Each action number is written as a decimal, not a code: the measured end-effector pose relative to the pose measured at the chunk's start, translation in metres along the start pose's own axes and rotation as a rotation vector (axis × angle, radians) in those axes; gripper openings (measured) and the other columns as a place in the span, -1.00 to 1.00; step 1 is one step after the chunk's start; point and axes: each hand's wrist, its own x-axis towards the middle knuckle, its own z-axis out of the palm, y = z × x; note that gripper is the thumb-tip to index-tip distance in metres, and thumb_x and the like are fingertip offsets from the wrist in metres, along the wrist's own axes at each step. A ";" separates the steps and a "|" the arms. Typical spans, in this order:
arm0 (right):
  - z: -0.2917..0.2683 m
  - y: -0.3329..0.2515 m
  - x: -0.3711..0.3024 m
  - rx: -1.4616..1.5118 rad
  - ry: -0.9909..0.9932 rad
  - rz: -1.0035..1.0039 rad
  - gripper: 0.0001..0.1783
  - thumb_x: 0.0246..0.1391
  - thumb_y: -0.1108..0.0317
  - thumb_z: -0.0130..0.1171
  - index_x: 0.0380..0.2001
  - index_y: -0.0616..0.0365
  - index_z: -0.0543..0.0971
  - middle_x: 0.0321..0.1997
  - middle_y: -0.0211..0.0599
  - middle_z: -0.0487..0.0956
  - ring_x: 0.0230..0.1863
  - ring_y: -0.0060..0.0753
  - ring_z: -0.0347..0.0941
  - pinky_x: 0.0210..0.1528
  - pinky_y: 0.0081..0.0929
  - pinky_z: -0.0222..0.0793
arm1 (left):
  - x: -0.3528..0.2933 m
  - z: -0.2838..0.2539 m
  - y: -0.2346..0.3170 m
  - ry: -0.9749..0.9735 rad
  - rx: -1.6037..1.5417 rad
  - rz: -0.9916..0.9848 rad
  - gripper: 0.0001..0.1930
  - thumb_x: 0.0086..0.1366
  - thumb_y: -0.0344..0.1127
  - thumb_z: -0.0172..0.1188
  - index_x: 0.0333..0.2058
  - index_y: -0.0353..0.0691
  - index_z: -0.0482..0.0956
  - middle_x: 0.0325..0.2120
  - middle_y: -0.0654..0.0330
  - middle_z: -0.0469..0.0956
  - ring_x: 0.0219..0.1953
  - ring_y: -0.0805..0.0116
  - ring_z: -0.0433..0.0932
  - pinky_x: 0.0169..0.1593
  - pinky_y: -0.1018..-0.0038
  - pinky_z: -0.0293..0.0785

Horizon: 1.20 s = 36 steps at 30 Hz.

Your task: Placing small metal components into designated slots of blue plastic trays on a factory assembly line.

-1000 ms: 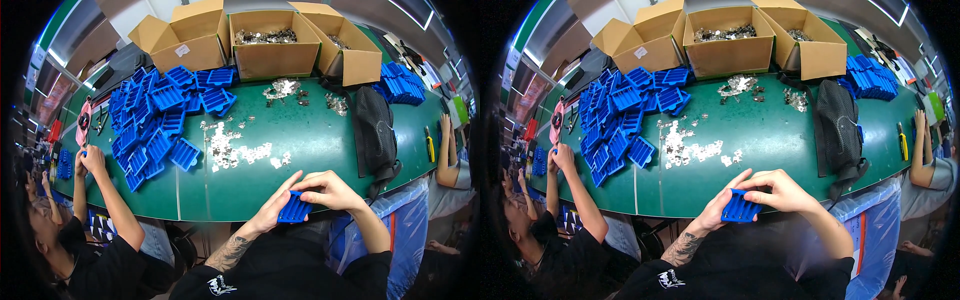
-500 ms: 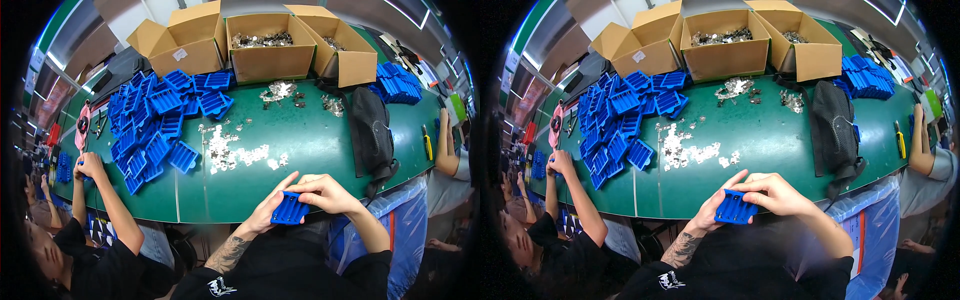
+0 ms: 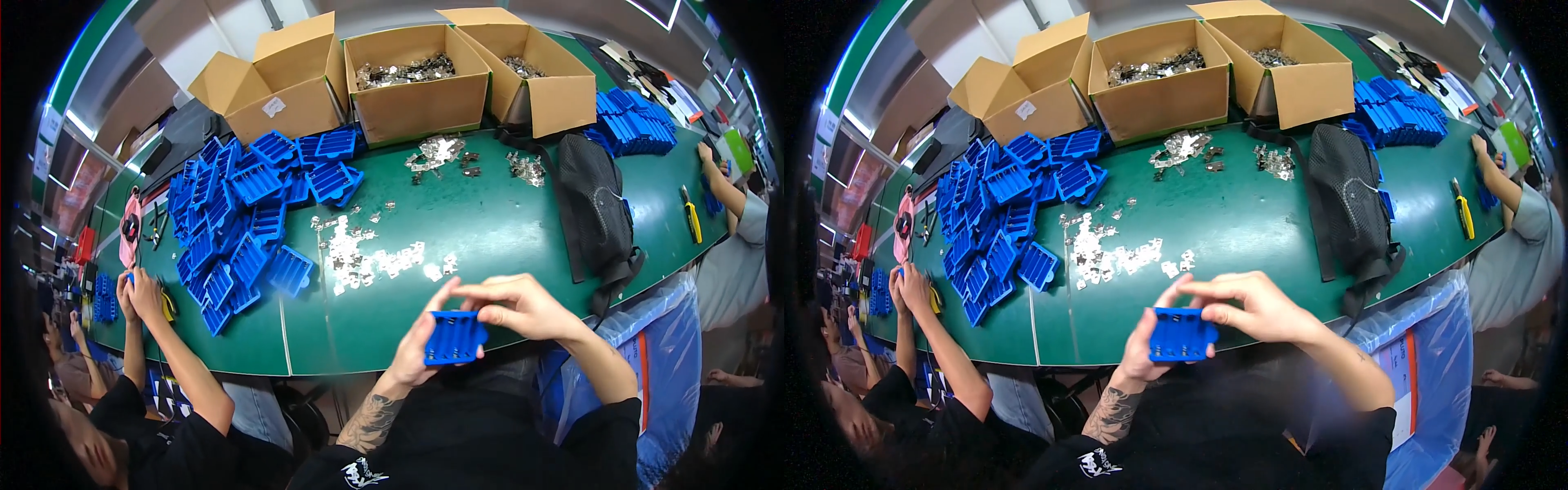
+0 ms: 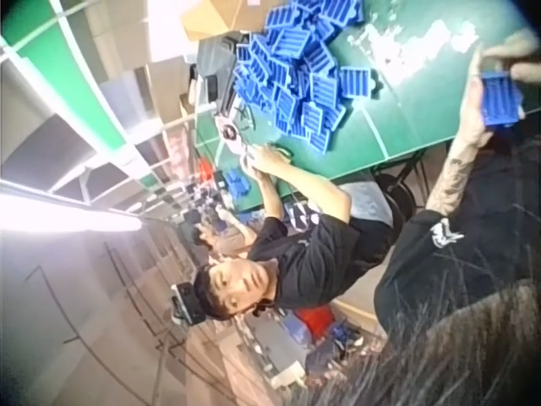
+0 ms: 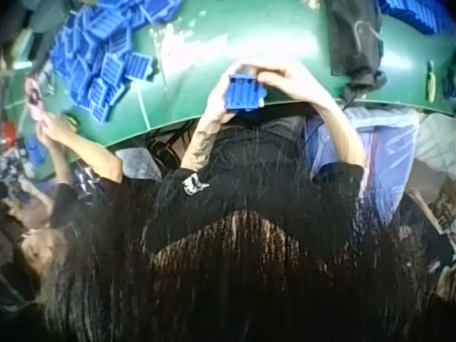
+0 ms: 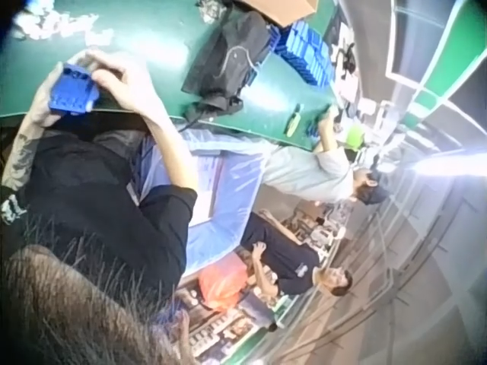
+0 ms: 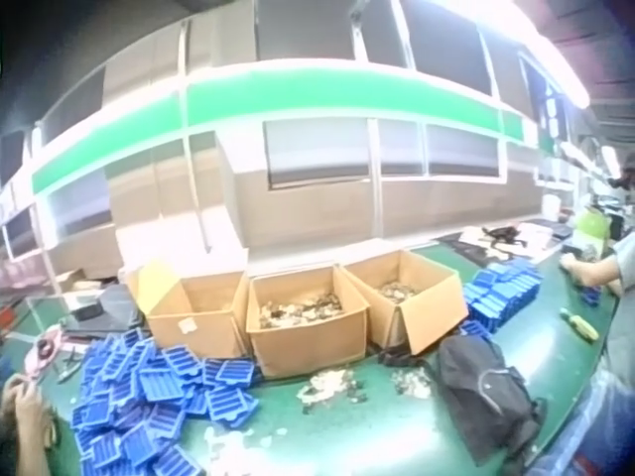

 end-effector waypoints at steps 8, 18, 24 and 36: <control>-0.015 0.014 -0.005 -0.547 0.058 -0.104 -0.80 -0.14 0.43 0.21 -0.34 0.16 0.55 -0.37 -0.23 0.51 -0.26 -0.18 0.44 -0.19 -0.36 0.38 | -0.003 -0.008 0.012 0.229 -0.192 0.173 -0.29 0.27 0.26 -0.38 0.25 -0.08 -0.10 -0.21 -0.05 0.37 -0.33 0.09 0.46 -0.48 0.40 0.30; 0.001 0.025 -0.005 -0.703 -0.060 -0.266 -0.85 -0.17 0.42 0.23 -0.44 0.13 0.52 -0.40 -0.37 0.48 -0.30 -0.31 0.39 -0.20 -0.40 0.30 | -0.003 -0.011 0.012 0.186 -0.213 0.171 -0.31 0.30 0.21 -0.42 0.24 -0.15 -0.10 -0.21 -0.09 0.39 -0.31 0.08 0.48 -0.45 0.38 0.32; 0.003 0.015 -0.004 -0.440 0.076 -0.114 -0.91 -0.10 0.54 0.16 -0.47 0.21 0.46 -0.38 -0.25 0.55 -0.32 -0.23 0.50 -0.28 -0.43 0.39 | -0.003 -0.011 0.010 0.157 -0.173 0.174 -0.32 0.31 0.19 -0.40 0.23 -0.17 -0.08 -0.20 -0.08 0.40 -0.30 0.07 0.49 -0.42 0.37 0.35; 0.005 0.013 -0.007 -0.300 0.282 -0.189 -0.79 -0.27 0.42 0.36 -0.57 0.25 0.52 -0.51 -0.26 0.56 -0.47 -0.38 0.51 -0.44 -0.54 0.37 | 0.005 0.009 -0.010 0.104 0.046 0.077 -0.37 0.35 0.11 -0.37 0.23 -0.18 -0.10 -0.17 0.03 0.41 -0.28 0.25 0.52 -0.38 0.50 0.38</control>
